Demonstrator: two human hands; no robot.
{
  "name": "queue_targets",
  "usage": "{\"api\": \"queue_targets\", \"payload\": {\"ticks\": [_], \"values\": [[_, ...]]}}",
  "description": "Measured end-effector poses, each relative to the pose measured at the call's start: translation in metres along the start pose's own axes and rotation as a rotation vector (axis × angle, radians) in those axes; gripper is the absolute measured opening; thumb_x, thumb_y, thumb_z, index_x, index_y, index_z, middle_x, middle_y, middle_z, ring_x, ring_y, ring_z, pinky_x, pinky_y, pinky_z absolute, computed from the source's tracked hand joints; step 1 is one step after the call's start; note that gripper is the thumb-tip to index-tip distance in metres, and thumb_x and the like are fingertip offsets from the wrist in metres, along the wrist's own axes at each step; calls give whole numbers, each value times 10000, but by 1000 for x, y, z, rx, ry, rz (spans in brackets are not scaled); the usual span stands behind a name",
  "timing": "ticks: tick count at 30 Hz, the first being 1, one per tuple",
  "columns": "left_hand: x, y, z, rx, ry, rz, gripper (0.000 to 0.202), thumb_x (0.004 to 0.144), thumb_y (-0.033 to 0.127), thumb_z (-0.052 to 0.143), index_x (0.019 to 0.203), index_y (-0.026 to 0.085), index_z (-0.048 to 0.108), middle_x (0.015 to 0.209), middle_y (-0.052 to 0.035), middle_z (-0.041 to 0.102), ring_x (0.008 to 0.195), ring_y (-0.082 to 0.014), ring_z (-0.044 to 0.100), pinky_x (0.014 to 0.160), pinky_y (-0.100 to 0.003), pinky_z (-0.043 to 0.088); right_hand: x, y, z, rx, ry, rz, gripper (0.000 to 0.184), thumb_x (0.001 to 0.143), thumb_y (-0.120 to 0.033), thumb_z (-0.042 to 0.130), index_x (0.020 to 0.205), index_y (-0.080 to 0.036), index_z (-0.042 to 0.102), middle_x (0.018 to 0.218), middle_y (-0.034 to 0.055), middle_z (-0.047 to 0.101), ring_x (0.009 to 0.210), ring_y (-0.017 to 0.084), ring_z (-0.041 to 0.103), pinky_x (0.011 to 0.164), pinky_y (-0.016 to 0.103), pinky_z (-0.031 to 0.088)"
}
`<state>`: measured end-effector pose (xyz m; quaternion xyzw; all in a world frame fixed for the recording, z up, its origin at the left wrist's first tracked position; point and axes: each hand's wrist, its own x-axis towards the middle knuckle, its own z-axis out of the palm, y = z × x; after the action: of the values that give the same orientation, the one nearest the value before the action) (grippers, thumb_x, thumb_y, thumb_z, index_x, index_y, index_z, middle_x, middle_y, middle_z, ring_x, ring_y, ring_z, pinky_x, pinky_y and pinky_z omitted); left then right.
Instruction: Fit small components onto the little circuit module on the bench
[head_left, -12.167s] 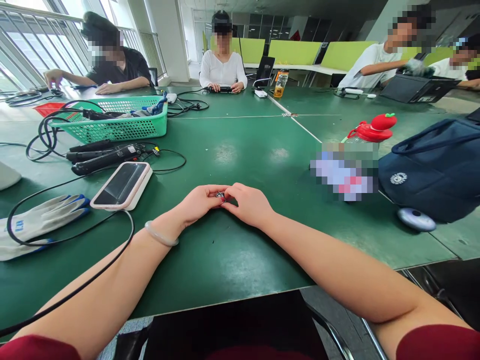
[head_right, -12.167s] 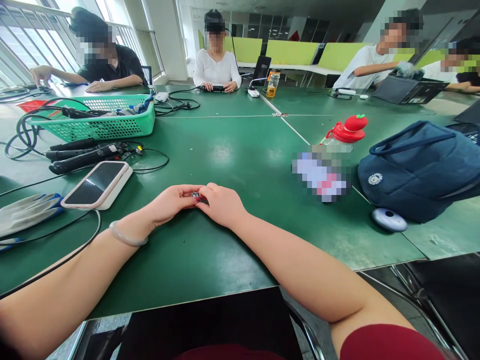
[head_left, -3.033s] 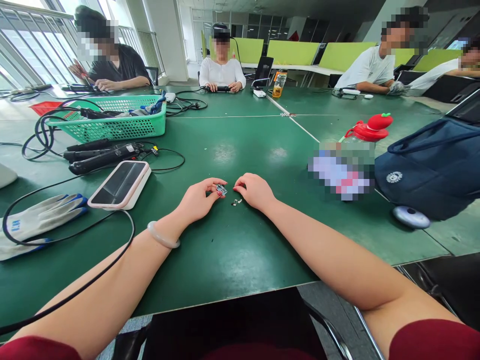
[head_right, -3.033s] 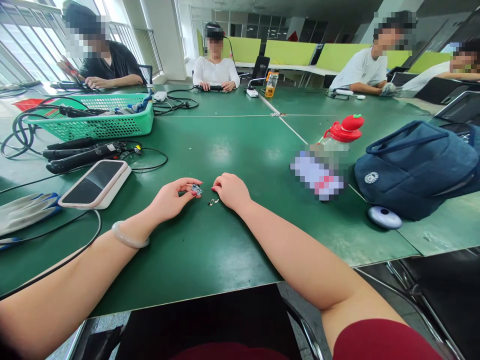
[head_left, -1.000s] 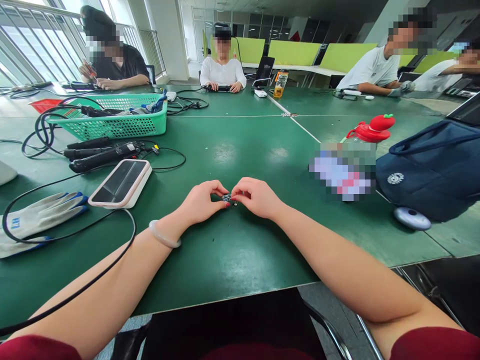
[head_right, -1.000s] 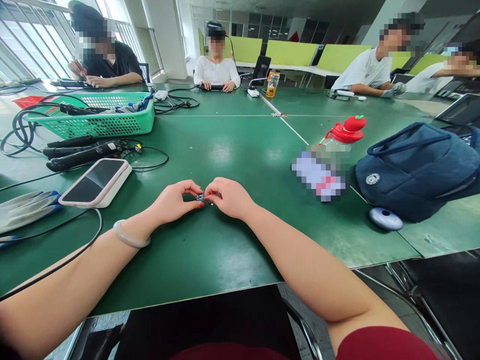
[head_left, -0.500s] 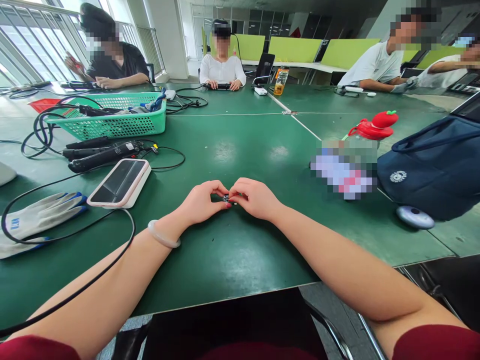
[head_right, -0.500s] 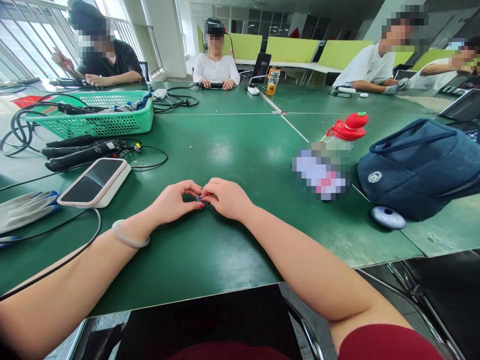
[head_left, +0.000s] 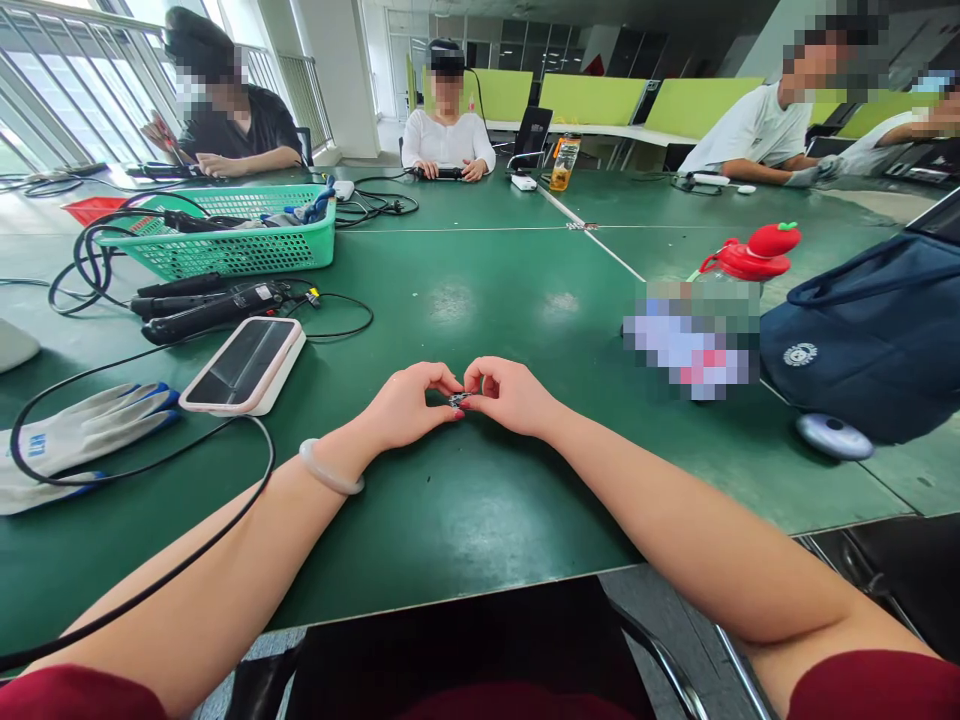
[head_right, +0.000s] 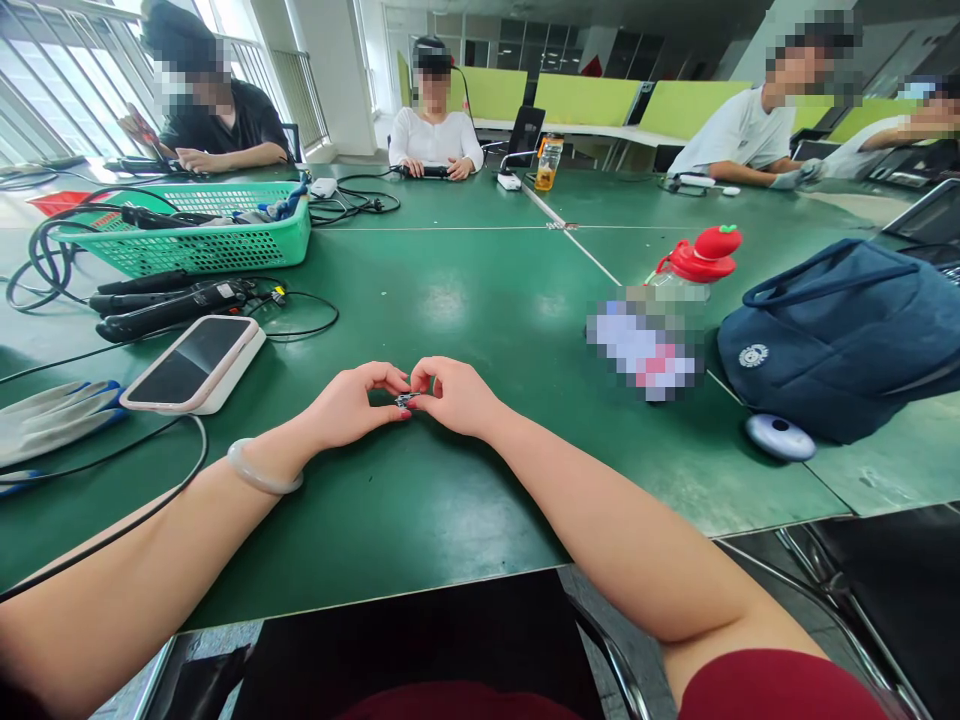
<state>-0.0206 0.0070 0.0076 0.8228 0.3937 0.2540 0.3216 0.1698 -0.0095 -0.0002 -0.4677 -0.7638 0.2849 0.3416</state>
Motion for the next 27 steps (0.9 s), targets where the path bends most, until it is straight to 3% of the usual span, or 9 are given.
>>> {"api": "queue_targets", "payload": {"ticks": [5,12,18,27], "values": [[0,2,0,34,40,-35,223,680,325,695,870,227,634,924,-19,691,900,-203,641,862,-356,487,1,4,-4,79,-22,52,127,720,-270,680,734,-175,596,662,-47,525,537,72,412,546,221,343],[2,-4,-2,29,150,-186,246,691,387,689,874,233,632,887,-23,707,905,-218,646,835,-363,478,0,9,-7,-263,-28,-24,81,751,-268,699,778,-192,692,778,0,579,647,101,478,620,246,370],[3,-6,-2,20,146,-196,247,684,374,698,875,232,634,891,-18,711,888,-210,652,840,-360,473,0,8,1,-368,-94,-59,56,803,-220,651,771,-187,683,798,12,581,720,118,520,658,252,377],[3,-7,-1,-38,144,-176,274,678,406,707,869,221,643,906,-24,709,888,-204,646,840,-351,473,-1,0,-3,-240,68,-123,89,836,-159,599,788,-195,664,747,-2,645,656,116,517,648,252,393]]}}
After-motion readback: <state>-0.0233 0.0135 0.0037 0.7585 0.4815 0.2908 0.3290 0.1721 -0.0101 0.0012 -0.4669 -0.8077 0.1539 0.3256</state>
